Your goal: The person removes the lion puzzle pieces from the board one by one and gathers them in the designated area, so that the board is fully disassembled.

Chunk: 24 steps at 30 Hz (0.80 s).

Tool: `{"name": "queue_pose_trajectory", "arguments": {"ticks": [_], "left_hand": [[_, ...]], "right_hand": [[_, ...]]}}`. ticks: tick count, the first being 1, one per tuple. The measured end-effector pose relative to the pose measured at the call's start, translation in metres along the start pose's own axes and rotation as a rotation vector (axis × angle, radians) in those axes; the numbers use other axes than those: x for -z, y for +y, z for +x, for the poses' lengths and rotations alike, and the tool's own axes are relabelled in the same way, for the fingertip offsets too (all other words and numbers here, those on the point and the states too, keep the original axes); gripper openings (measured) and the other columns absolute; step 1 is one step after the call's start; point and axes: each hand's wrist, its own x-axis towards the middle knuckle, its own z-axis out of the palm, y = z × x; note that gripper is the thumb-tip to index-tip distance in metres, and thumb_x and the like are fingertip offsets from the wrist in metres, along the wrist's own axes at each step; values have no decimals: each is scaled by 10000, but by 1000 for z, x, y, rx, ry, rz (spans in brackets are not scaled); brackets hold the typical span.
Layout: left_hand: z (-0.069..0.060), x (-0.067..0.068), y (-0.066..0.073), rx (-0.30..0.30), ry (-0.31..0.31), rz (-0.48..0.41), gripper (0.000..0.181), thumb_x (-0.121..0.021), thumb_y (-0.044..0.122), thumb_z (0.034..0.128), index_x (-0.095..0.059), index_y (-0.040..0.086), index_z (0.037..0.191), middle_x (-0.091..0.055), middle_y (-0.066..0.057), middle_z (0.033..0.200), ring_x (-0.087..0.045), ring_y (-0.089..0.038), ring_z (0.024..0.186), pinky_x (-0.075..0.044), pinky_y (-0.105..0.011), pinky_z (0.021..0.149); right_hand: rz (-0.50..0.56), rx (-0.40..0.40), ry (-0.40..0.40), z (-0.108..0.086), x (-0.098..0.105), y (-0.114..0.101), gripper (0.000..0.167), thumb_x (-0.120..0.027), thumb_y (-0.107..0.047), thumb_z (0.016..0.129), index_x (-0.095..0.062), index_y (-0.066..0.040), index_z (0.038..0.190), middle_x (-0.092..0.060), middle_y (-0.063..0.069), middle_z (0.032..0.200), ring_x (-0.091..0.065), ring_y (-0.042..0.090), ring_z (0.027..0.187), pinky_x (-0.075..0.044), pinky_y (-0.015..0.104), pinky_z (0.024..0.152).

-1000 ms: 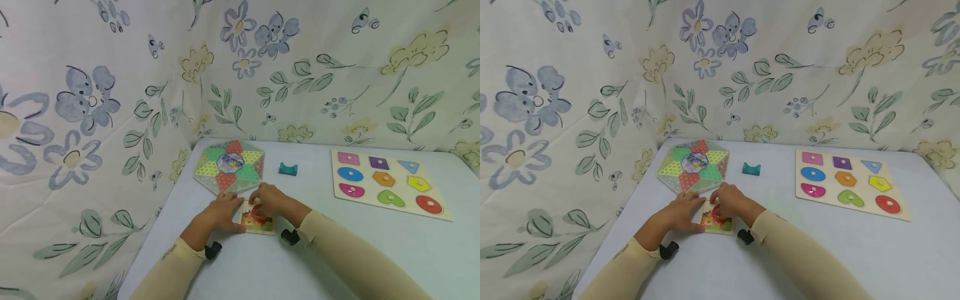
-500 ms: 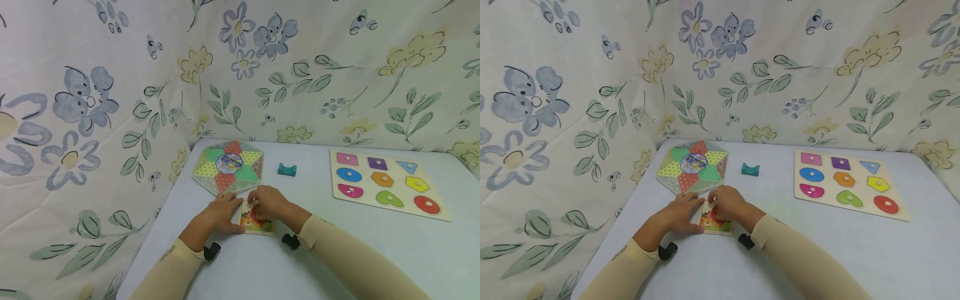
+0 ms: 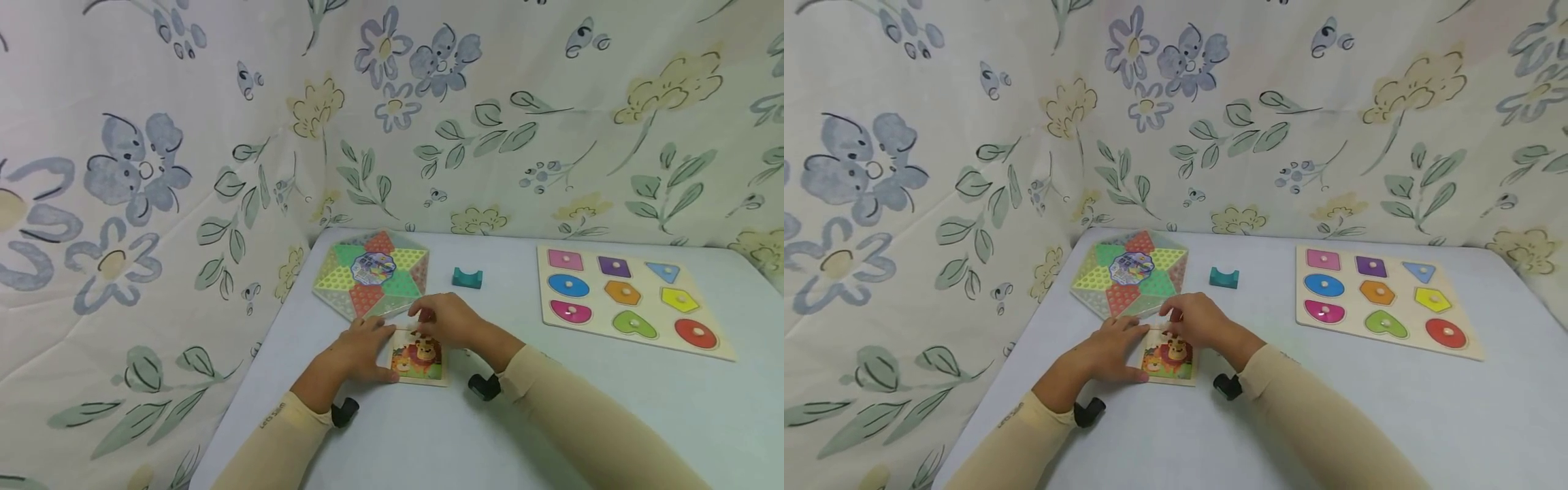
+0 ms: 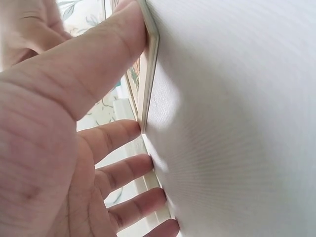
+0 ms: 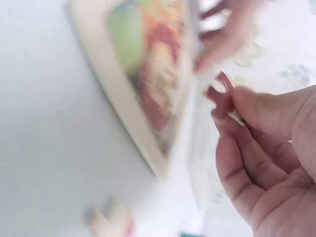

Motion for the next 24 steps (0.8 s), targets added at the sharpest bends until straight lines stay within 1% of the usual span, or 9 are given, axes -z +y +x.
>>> {"name": "queue_pose_trajectory", "arguments": {"ticks": [2,3,5,8,10,12,15,17,24], "left_hand": [[0,0,0,-3,-1,-4,934,-825,579,792,-456,180,1551,-388,-113,1597,-341,-387,1461,-396,-599,1108],[1,0,0,-5,-1,-5,935,-826,579,791,-455,181,1552,-387,-113,1598,-339,-389,1465,-395,-600,1108],[1,-1,0,-10,4,-7,936,-825,580,791,-454,183,1553,-386,-114,1600,-333,-396,1471,-392,-605,1109],[0,0,0,-9,5,-14,931,-830,567,792,-455,181,1551,-387,-113,1601,-327,-398,1475,-388,-611,1111],[-1,1,0,-7,3,-15,926,-830,560,795,-455,178,1550,-388,-112,1601,-327,-396,1475,-387,-612,1111],[-3,3,1,-5,-5,-13,923,-831,556,797,-455,175,1550,-384,-114,1604,-323,-398,1478,-386,-612,1112],[-3,4,1,-10,-10,-6,929,-829,562,797,-454,170,1551,-382,-121,1604,-324,-405,1477,-388,-614,1111],[-3,4,1,-14,-8,-6,933,-831,566,792,-458,164,1547,-386,-129,1599,-328,-412,1472,-392,-618,1106],[0,1,0,-24,2,-2,934,-828,576,788,-461,169,1545,-391,-124,1595,-349,-395,1455,-403,-619,1092]], "right_hand": [[31,-15,5,-6,14,5,192,-758,-132,936,-735,-104,1124,-704,-38,913,-641,110,835,-564,296,752],[38,-28,8,-10,21,10,182,-765,-137,930,-735,-97,1105,-709,-38,903,-649,106,824,-562,290,739],[35,-78,2,-17,35,21,154,-787,-154,913,-748,-106,1054,-711,-32,894,-645,121,824,-562,288,735],[35,-176,-39,-32,52,43,116,-796,-165,904,-766,-145,1015,-708,-21,902,-631,163,841,-557,303,742],[51,-243,-74,-43,61,55,117,-792,-159,906,-773,-157,1022,-700,-3,917,-615,195,863,-553,314,752],[80,-277,-107,-53,65,66,113,-787,-144,907,-778,-156,1019,-698,12,924,-614,205,869,-539,324,744],[103,-293,-133,-63,64,77,93,-790,-129,900,-784,-157,989,-692,19,906,-611,206,859,-527,319,732],[90,-288,-139,-67,60,82,84,-787,-117,900,-785,-159,973,-689,14,894,-603,202,852,-524,313,725],[-1,-275,-99,-70,44,92,92,-786,-88,895,-765,-160,949,-665,-16,846,-580,182,822,-536,292,714]]}}
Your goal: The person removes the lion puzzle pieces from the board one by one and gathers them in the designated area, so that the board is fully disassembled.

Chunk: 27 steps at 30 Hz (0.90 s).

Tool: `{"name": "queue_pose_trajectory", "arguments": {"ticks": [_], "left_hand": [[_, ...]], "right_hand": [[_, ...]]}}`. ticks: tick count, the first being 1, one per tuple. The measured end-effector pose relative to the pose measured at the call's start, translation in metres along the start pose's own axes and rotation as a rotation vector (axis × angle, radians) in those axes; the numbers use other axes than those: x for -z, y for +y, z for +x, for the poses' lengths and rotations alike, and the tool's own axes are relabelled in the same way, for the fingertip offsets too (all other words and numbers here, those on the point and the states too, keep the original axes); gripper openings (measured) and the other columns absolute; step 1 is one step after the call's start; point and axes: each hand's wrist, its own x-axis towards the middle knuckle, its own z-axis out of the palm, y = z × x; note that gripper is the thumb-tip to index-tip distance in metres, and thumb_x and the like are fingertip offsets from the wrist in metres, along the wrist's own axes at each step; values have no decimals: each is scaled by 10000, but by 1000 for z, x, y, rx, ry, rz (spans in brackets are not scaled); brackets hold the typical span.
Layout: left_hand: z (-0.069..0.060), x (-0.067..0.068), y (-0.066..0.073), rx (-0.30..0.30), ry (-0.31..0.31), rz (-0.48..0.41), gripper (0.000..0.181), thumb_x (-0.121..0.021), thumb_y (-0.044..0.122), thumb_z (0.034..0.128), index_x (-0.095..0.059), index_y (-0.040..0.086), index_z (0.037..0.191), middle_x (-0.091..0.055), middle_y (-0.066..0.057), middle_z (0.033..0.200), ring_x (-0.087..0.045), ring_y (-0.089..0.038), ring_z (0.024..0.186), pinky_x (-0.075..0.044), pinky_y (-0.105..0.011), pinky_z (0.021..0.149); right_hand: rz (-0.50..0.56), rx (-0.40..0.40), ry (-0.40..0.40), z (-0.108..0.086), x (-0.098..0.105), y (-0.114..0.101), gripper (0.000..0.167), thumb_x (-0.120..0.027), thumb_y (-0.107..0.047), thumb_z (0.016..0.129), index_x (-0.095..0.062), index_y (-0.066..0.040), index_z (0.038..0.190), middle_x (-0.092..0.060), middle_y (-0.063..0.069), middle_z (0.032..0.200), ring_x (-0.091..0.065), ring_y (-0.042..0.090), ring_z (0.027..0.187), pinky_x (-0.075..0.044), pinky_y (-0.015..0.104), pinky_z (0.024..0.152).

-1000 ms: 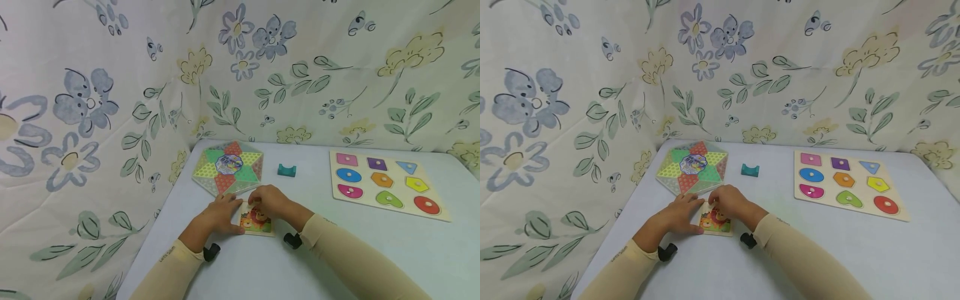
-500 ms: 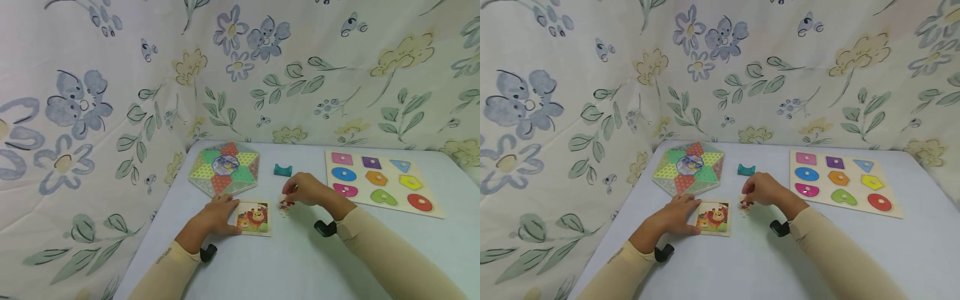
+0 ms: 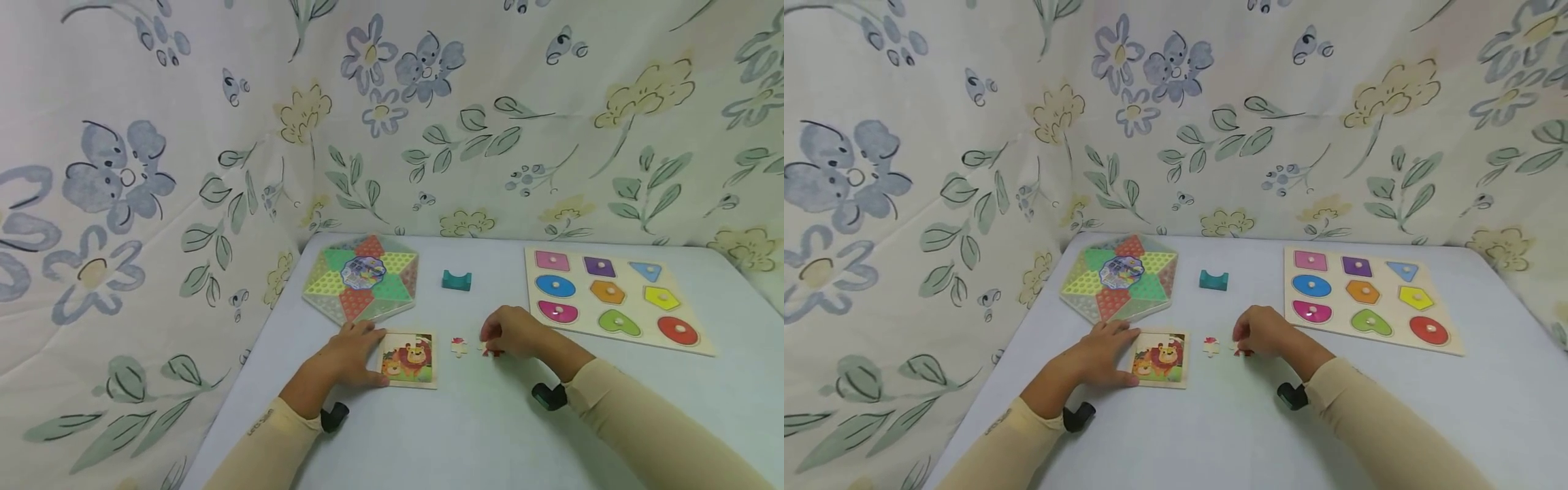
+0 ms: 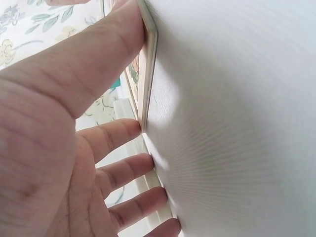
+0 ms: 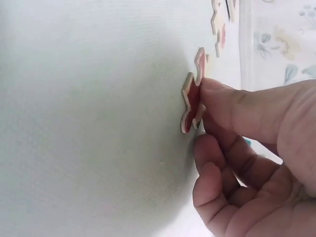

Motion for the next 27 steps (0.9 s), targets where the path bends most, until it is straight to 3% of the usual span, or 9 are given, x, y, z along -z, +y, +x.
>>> {"name": "queue_pose_trajectory", "arguments": {"ticks": [5,11,16,20,27], "left_hand": [[0,-1,-1,9,4,-7,938,-828,582,785,-457,184,1548,-387,-112,1602,-344,-386,1462,-400,-618,1096],[0,-2,-2,15,2,-10,935,-827,581,788,-453,196,1553,-378,-104,1610,-329,-388,1475,-391,-615,1108],[1,-3,-2,9,0,1,933,-819,583,794,-450,190,1555,-375,-110,1610,-318,-401,1483,-389,-617,1108],[1,-3,-2,13,-7,-9,932,-821,578,796,-451,183,1556,-371,-117,1613,-296,-424,1495,-375,-625,1119],[2,-3,-2,18,-4,4,939,-820,593,790,-456,181,1552,-375,-112,1611,-309,-411,1488,-383,-612,1119]], "right_hand": [[-32,-10,34,3,-1,-14,123,-794,-127,897,-757,-162,1009,-666,-1,919,-577,191,868,-546,295,719],[-107,54,59,19,-22,-56,178,-813,-216,890,-772,-208,1062,-652,12,1074,-562,188,965,-557,364,859],[-154,120,52,33,-44,-85,117,-834,-240,869,-804,-223,980,-604,13,999,-534,180,921,-522,363,842],[-180,135,37,40,-53,-95,67,-830,-226,875,-807,-202,933,-576,-1,928,-510,177,865,-487,331,784],[-203,164,55,42,-59,-98,50,-827,-184,877,-813,-164,921,-600,3,933,-500,191,918,-480,357,837]]}}
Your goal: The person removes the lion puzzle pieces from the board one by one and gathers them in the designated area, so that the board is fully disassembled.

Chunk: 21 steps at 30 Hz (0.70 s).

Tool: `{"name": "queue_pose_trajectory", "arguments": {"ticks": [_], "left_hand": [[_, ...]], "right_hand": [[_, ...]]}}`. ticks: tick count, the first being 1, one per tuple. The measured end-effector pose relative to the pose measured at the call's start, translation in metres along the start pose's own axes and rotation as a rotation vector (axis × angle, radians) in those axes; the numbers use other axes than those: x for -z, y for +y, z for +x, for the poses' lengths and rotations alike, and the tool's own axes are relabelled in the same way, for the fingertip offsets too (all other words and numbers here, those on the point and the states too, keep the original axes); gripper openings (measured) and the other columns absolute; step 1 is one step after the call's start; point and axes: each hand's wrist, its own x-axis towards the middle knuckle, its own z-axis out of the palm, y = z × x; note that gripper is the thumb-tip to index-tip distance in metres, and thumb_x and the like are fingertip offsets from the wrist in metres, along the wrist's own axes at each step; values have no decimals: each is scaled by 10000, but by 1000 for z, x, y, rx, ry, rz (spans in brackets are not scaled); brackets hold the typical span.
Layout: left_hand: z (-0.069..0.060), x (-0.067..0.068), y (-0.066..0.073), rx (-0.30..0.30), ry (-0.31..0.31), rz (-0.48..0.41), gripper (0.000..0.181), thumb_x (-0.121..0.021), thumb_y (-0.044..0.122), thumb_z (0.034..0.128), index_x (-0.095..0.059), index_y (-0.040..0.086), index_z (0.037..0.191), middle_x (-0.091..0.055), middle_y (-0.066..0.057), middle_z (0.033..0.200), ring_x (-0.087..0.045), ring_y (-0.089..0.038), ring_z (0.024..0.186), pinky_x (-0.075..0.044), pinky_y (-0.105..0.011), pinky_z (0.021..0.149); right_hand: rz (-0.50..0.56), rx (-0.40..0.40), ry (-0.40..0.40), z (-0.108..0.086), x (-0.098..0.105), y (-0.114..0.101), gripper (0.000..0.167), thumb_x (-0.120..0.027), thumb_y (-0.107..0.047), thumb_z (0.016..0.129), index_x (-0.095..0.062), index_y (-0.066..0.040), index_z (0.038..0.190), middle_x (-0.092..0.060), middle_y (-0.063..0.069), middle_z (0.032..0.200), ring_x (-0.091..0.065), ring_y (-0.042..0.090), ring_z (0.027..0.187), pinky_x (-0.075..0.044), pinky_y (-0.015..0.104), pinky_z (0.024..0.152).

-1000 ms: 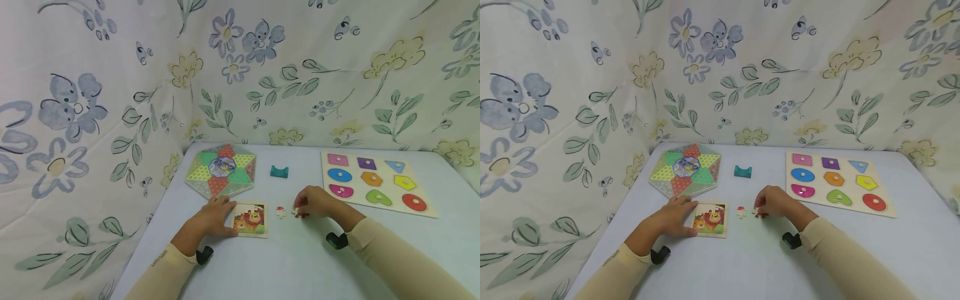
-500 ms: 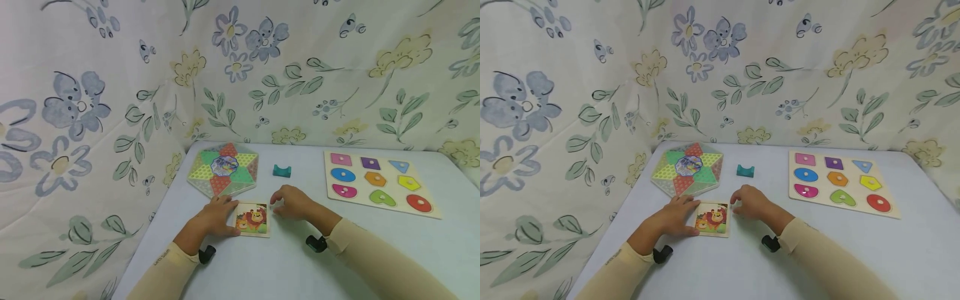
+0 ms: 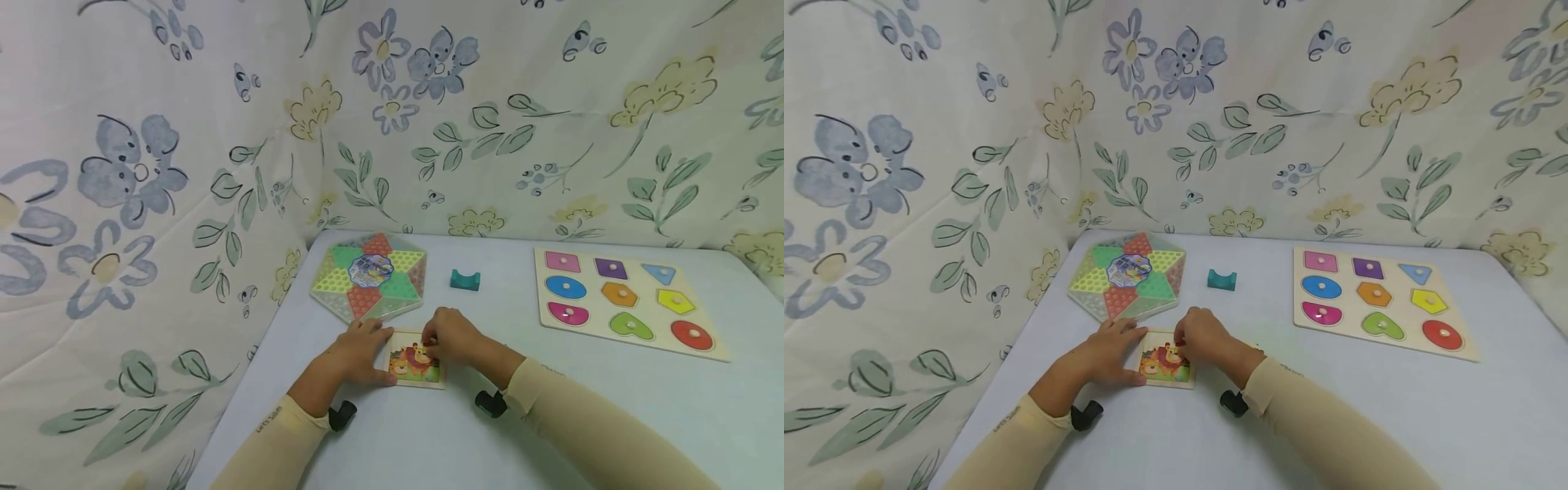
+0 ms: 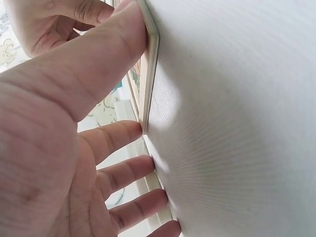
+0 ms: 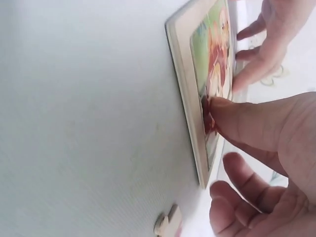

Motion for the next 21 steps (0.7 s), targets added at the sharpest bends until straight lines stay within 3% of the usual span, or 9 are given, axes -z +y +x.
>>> {"name": "queue_pose_trajectory", "arguments": {"ticks": [8,12,17,21], "left_hand": [[-1,1,1,-2,5,1,935,-817,595,793,-458,179,1551,-377,-115,1608,-325,-402,1476,-395,-617,1102],[-2,2,3,-2,7,-4,937,-825,588,788,-462,178,1548,-383,-117,1602,-340,-395,1464,-403,-612,1095],[-3,3,4,1,14,-22,938,-847,563,776,-473,169,1541,-391,-124,1595,-359,-391,1441,-410,-598,1090],[-3,3,4,4,11,-10,940,-843,569,778,-469,173,1544,-388,-119,1598,-356,-388,1446,-413,-594,1090]], "right_hand": [[-58,38,87,-8,-3,-3,48,-836,-185,865,-790,-177,876,-635,-24,876,-532,176,887,-505,358,859],[-70,74,141,-13,-3,-3,102,-830,-160,868,-779,-166,957,-658,-19,898,-573,167,871,-541,365,860],[92,26,131,-14,6,1,203,-772,-106,914,-742,-151,1109,-692,-31,946,-618,146,898,-569,359,844],[212,-2,140,-19,24,14,172,-756,-102,929,-749,-118,1100,-707,-38,927,-632,127,865,-574,317,792]]}}
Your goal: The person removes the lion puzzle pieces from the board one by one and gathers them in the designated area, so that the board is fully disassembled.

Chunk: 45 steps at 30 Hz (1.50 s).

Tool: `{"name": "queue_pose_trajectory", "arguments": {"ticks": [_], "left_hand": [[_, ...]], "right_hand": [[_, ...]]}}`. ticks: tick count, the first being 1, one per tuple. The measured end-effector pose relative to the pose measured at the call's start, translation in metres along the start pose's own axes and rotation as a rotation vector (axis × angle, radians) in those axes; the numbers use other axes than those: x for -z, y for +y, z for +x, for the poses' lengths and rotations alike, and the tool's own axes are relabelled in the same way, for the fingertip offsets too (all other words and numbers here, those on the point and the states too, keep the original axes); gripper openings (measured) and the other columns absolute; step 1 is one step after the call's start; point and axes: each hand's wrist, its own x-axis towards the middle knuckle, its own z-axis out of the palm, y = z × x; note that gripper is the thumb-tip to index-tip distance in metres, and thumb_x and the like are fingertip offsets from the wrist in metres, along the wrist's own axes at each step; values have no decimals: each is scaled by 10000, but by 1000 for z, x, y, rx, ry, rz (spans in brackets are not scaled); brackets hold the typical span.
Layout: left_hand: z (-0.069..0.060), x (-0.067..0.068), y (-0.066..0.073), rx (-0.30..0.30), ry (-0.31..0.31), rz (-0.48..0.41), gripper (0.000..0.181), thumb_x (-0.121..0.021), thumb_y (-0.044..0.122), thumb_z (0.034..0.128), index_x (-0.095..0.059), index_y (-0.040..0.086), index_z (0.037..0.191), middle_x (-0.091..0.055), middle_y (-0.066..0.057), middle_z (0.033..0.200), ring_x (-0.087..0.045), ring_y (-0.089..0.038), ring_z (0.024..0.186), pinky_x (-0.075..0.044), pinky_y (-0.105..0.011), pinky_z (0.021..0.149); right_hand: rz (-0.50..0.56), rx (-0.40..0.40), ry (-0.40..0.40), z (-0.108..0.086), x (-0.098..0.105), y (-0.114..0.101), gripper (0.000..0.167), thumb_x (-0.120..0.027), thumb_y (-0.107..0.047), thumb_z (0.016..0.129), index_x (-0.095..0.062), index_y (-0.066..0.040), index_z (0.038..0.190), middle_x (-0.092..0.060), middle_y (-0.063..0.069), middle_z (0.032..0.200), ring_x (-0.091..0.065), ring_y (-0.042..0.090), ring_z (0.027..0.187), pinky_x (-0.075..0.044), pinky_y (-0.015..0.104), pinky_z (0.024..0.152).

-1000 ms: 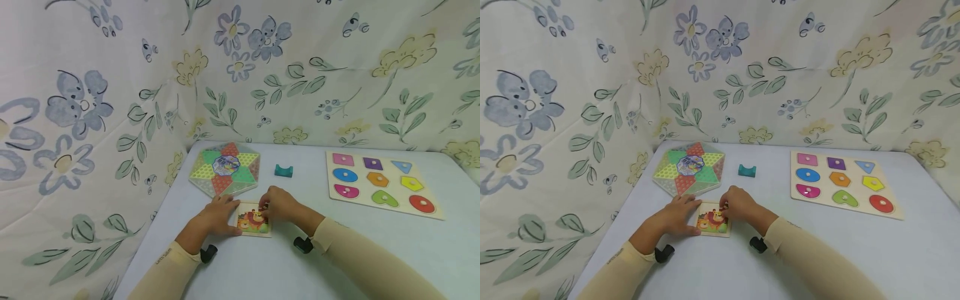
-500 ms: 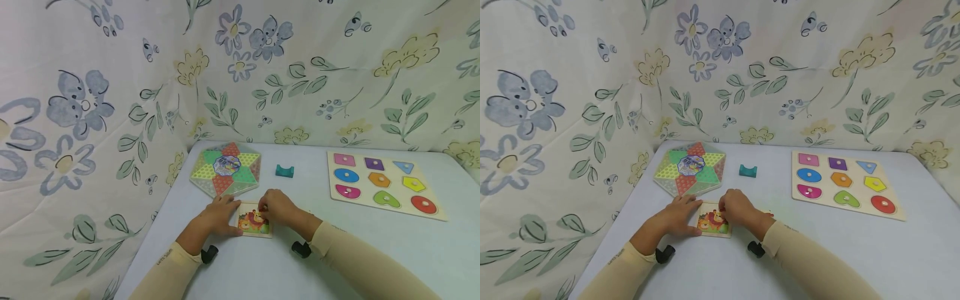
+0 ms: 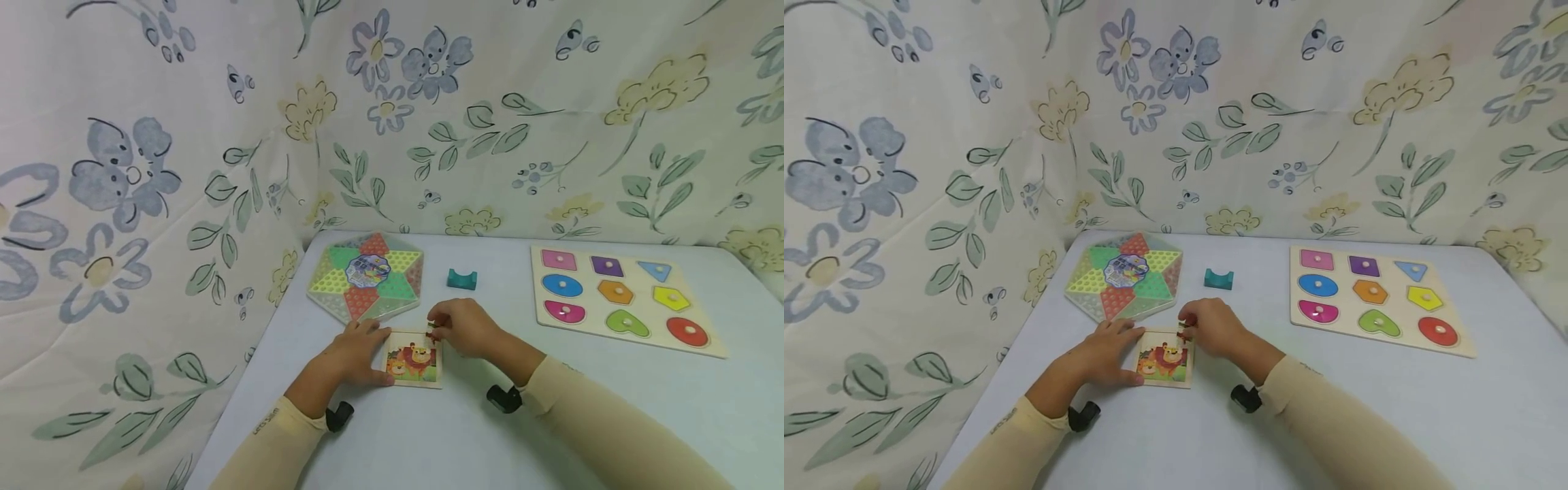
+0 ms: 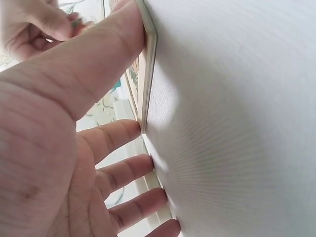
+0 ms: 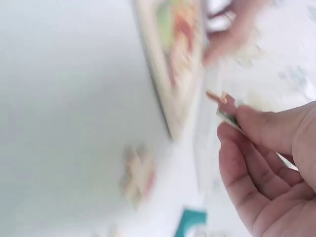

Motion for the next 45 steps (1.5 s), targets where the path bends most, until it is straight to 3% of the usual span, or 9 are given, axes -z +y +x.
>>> {"name": "queue_pose_trajectory", "arguments": {"ticks": [3,11,16,22,28,34,40,45], "left_hand": [[-1,0,-2,12,-4,-1,941,-841,571,779,-461,185,1549,-382,-112,1605,-349,-385,1454,-407,-601,1095],[-5,1,-8,28,-9,-12,946,-835,576,784,-451,188,1557,-366,-110,1617,-322,-394,1475,-388,-611,1110],[-9,3,-11,38,-11,-16,944,-837,571,784,-453,186,1556,-370,-110,1617,-318,-395,1478,-378,-611,1119],[-12,4,-14,53,-7,-24,945,-843,562,779,-454,185,1554,-372,-107,1614,-316,-395,1478,-369,-625,1121],[-12,2,-16,50,-2,-38,946,-844,565,777,-455,191,1554,-375,-103,1612,-310,-396,1483,-363,-629,1126],[-9,1,-15,32,1,-32,941,-832,572,787,-449,195,1559,-365,-100,1621,-302,-394,1489,-363,-619,1128],[-5,-1,-9,19,-9,-22,942,-825,583,790,-444,198,1562,-361,-101,1624,-308,-395,1485,-375,-615,1119],[-1,0,-2,6,-19,-18,934,-819,579,800,-443,191,1562,-362,-105,1622,-315,-397,1481,-382,-613,1114]], "right_hand": [[37,-28,-2,-5,22,12,156,-763,-121,926,-763,-108,1082,-713,-25,945,-636,144,875,-582,304,803],[92,-227,-114,-34,65,63,181,-766,-116,920,-758,-101,1100,-683,38,988,-613,215,901,-574,311,749],[116,-260,-166,-54,69,91,142,-784,-107,900,-765,-92,1040,-669,50,928,-591,208,847,-549,320,717],[50,-236,-123,-56,57,102,133,-788,-99,893,-780,-116,1025,-699,6,922,-583,198,853,-548,314,731],[-38,-202,-94,-57,51,99,138,-770,-55,895,-788,-99,1024,-721,-5,919,-583,183,829,-560,319,729],[-77,-203,-78,-52,49,88,227,-788,-123,895,-756,-105,1119,-703,39,1015,-605,199,900,-581,338,739],[-193,-167,-79,-32,29,49,350,-816,-229,883,-729,-142,1210,-659,98,1181,-618,262,1070,-598,416,855],[-278,-86,-99,-13,-2,10,371,-816,-296,882,-733,-162,1218,-622,90,1227,-614,238,1023,-574,431,921]]}}
